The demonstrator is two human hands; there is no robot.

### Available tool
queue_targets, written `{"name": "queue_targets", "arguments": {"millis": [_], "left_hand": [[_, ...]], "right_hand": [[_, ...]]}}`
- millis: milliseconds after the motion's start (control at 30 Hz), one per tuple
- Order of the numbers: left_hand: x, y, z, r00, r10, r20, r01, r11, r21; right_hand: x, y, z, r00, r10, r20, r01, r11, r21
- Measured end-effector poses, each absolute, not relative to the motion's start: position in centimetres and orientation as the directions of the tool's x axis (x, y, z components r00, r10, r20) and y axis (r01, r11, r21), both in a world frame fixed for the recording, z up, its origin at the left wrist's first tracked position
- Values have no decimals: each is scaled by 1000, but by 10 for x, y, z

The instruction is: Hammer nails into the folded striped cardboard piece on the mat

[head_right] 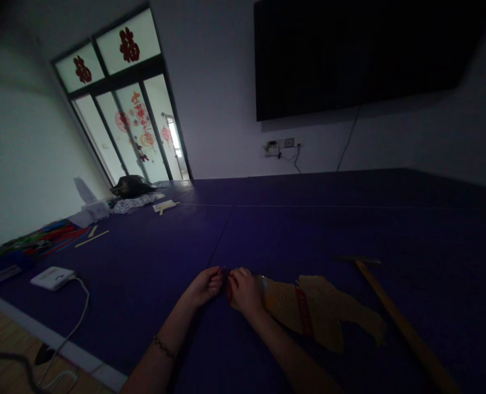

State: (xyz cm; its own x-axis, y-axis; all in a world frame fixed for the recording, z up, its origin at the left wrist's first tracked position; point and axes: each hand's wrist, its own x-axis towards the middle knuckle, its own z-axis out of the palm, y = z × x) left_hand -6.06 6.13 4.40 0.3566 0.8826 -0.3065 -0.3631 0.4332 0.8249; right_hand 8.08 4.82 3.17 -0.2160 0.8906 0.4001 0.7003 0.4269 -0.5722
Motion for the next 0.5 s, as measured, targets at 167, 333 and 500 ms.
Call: {"name": "queue_targets", "arguments": {"millis": [167, 333, 500], "left_hand": [[-52, 64, 35, 319, 889, -330, -586, 458, 669], [-43, 62, 25, 243, 912, -331, -724, 397, 563], [-37, 60, 25, 257, 904, -341, -758, 408, 509]], "right_hand": [[70, 52, 26, -103, 953, 284, 582, 289, -760], [71, 47, 34, -31, 973, 228, 551, 207, -809], [72, 43, 44, -70, 976, 205, 609, 204, -766]]}}
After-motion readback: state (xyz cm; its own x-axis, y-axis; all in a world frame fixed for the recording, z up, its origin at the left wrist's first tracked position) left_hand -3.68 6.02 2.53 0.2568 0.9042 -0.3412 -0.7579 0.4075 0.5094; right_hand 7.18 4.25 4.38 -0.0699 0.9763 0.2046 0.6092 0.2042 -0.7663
